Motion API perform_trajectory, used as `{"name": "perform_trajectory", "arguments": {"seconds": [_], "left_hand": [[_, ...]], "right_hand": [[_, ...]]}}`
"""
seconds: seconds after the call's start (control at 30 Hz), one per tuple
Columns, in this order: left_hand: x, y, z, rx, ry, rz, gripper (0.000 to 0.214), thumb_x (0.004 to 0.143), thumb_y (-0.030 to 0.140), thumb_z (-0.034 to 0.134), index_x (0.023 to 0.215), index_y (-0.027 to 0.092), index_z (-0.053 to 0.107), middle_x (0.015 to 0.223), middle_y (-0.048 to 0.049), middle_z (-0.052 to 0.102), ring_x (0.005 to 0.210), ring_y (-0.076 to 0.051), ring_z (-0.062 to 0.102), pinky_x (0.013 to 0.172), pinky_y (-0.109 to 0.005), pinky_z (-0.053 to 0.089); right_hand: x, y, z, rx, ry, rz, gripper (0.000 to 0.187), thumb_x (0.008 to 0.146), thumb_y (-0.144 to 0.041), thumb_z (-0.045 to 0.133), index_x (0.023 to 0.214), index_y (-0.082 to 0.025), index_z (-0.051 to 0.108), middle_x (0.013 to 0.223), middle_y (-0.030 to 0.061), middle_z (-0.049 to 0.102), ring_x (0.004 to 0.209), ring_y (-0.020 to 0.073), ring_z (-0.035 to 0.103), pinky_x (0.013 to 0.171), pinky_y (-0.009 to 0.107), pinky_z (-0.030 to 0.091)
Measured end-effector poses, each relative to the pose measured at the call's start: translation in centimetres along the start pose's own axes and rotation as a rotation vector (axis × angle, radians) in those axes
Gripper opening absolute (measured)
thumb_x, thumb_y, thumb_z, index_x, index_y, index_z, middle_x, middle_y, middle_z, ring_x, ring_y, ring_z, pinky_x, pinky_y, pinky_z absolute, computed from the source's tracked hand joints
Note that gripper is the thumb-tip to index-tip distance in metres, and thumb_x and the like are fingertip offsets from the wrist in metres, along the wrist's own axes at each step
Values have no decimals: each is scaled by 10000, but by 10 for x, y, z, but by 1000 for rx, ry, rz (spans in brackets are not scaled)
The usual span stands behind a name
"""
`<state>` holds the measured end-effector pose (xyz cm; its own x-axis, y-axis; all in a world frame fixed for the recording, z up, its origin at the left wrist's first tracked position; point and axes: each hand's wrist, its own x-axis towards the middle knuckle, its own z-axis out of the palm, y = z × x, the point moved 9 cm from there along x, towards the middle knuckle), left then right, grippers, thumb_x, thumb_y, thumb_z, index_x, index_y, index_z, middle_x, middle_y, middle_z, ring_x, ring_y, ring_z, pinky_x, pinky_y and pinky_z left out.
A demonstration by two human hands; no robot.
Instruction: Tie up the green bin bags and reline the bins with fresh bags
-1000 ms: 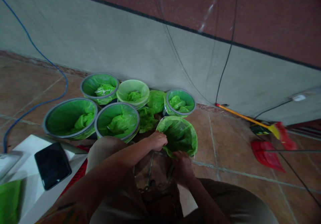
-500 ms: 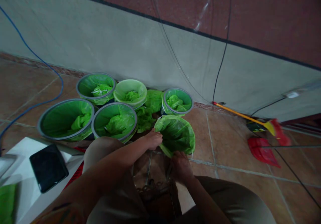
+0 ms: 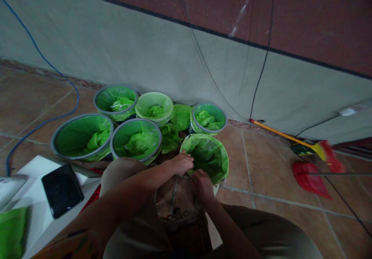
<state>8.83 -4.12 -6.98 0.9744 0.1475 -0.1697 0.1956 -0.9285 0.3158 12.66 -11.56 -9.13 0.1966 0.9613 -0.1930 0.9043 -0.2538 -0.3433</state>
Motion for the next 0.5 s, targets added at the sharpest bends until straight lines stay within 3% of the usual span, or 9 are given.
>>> {"name": "perform_trajectory", "arguments": {"seconds": [0.23,0.37,0.5], "left_hand": [[-4,-5,11,-19,-17,-18,67,755,125,613,753,144,677,971,-98,669,1016,-250,561,1031,-475,347],[-5,-7,7,-15,-13,-42,61,733,150,642,766,148,693,1034,-104,668,1086,-276,535,1033,-489,332],[-3,-12,-6,-99,15,-59,56,690,212,672,724,175,696,966,-66,679,1010,-255,564,1002,-457,352]], "right_hand": [[-6,1,-4,81,60,-49,146,870,-143,500,773,-178,604,885,61,613,874,173,569,803,256,387],[-2,4,0,88,47,-26,143,861,-110,489,864,-166,620,902,62,629,874,166,579,798,249,394],[2,14,11,-33,-13,29,221,849,-83,498,992,-168,643,913,65,658,908,185,579,814,271,380]]}}
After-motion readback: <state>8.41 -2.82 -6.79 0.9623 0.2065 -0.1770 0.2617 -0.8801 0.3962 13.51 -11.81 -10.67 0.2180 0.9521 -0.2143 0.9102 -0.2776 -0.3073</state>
